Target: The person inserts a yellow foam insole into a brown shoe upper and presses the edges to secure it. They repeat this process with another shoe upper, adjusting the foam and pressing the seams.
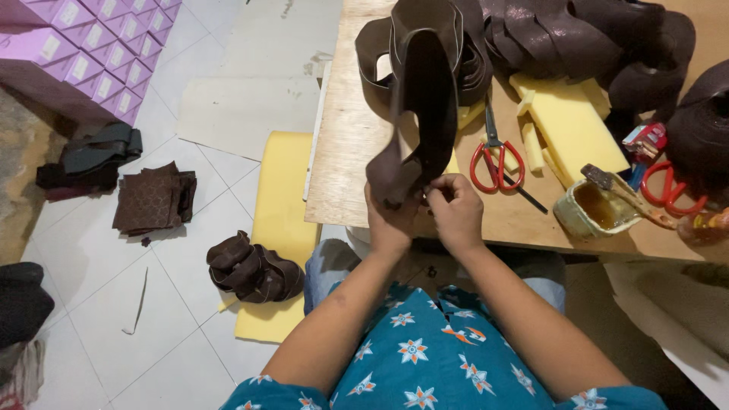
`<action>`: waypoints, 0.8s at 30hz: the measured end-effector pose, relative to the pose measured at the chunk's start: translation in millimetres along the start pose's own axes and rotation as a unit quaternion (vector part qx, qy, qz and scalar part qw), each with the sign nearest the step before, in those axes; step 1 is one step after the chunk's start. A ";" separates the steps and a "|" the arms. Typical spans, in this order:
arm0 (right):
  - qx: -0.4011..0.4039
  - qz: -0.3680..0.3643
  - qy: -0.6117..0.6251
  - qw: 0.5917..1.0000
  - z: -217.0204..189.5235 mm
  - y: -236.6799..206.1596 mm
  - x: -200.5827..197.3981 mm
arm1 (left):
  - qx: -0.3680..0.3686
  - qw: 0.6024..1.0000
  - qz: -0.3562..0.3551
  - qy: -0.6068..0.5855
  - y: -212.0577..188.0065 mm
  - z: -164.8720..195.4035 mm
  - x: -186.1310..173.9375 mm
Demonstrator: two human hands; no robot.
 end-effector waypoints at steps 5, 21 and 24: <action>-0.012 -0.022 -0.004 1.000 -2.6 1.3 0.2 | 0.084 0.996 -0.011 0.001 -0.5 16.2 5.2; -0.225 0.089 -0.137 0.961 36.8 36.8 6.3 | -0.047 0.953 -0.158 0.254 -18.8 -6.6 8.4; -0.093 -0.032 -0.074 0.992 43.0 52.6 -15.7 | -0.331 0.820 -0.405 0.232 -40.8 19.0 12.7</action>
Point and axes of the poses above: each hand's wrist, its own y-axis towards the middle knuckle, its own x-axis out of the palm, z = x × y, the point moved 1 cm from there along y, towards the middle knuckle, and after that the axes turned 9 degrees about z, right-handed, at the moved point
